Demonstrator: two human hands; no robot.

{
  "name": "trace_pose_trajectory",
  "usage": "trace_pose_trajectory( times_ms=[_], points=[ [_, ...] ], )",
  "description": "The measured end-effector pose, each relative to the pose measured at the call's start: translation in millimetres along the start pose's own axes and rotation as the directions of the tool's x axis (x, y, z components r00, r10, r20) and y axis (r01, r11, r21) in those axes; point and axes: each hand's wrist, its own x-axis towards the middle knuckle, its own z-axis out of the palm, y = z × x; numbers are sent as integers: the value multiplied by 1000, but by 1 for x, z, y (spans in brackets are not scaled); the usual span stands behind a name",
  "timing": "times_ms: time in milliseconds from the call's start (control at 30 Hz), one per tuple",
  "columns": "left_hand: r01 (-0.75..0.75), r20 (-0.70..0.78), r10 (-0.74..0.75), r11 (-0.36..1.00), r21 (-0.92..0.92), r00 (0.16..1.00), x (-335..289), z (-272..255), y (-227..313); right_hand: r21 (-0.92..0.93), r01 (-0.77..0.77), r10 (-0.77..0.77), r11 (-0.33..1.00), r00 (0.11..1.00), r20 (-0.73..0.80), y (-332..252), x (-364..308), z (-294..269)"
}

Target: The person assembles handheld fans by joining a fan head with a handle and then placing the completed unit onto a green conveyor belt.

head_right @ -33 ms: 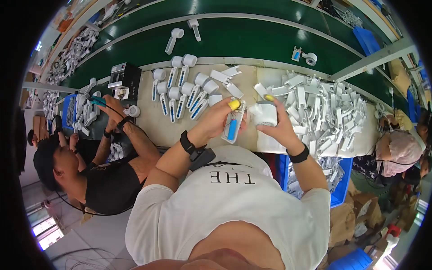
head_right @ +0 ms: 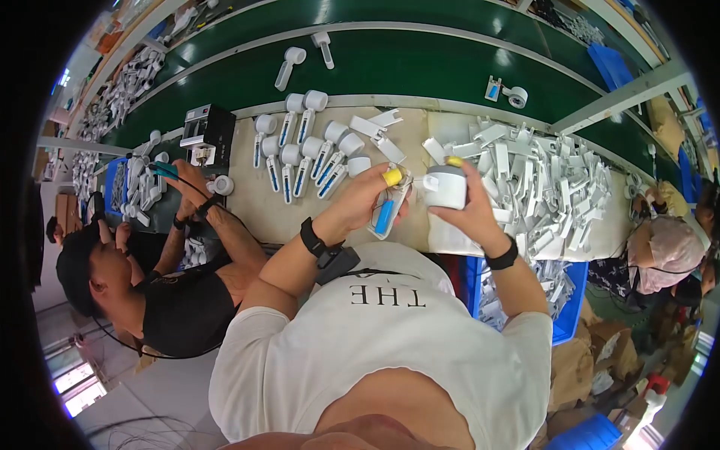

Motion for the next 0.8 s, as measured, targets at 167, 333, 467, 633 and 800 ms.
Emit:
trace_pose_trajectory(
  times_ms=[167, 333, 467, 633, 800],
  points=[
    [-7, 96, -3, 994, 109, 995, -13, 19, 10, -511, 468, -449, 721, 877, 169, -34, 10, -32],
    [-107, 27, 104, 963, 247, 994, -18, 27, 2, -538, 504, -485, 675, 853, 191, -36, 9, -33],
    [-157, -62, 197, 904, 397, 978, -18, 29, -2, -628, 471, -440, 620, 871, 219, -38, 8, -32],
    [-292, -36, 464, 615, 733, 885, -6, 18, -16, -599, 482, -432, 640, 870, 238, -40, 9, -27],
    [-233, 70, 359, 435, 870, 931, -9, 25, -10, -53, 91, -76, 994, 968, 239, -57, 15, -36]
  ],
)
